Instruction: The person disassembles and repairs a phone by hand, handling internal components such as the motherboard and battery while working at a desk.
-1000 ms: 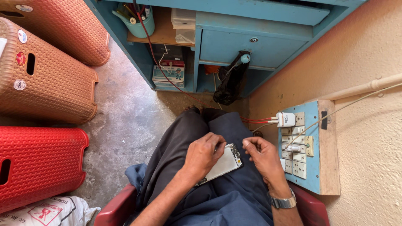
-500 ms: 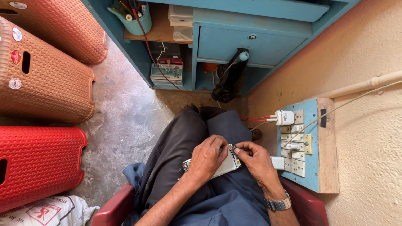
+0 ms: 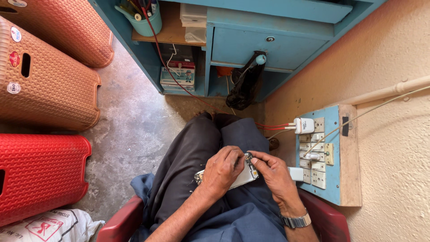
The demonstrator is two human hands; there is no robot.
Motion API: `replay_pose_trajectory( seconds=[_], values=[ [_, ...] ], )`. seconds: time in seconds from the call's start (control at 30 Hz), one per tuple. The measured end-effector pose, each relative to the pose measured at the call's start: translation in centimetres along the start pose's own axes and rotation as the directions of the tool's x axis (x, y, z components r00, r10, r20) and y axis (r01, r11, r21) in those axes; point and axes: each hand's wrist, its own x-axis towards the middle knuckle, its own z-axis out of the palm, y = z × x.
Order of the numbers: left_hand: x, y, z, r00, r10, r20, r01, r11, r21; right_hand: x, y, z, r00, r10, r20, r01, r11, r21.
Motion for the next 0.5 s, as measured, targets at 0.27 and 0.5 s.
replay_pose_trajectory(
  seconds=[0.27, 0.5],
  values=[
    [-0.03, -0.07, 0.10, 0.999, 0.048, -0.017, -0.048, 0.999, 0.025, 0.10, 0.39, 0.00, 1.000, 0.014, -0.027, -0.014, 1.000, 0.006],
    [-0.17, -0.02, 0.04, 0.998, 0.068, -0.018, -0.067, 0.997, 0.038, 0.01, 0.63, -0.01, 1.000, 0.000, -0.020, 0.001, 0.999, 0.040]
  ],
)
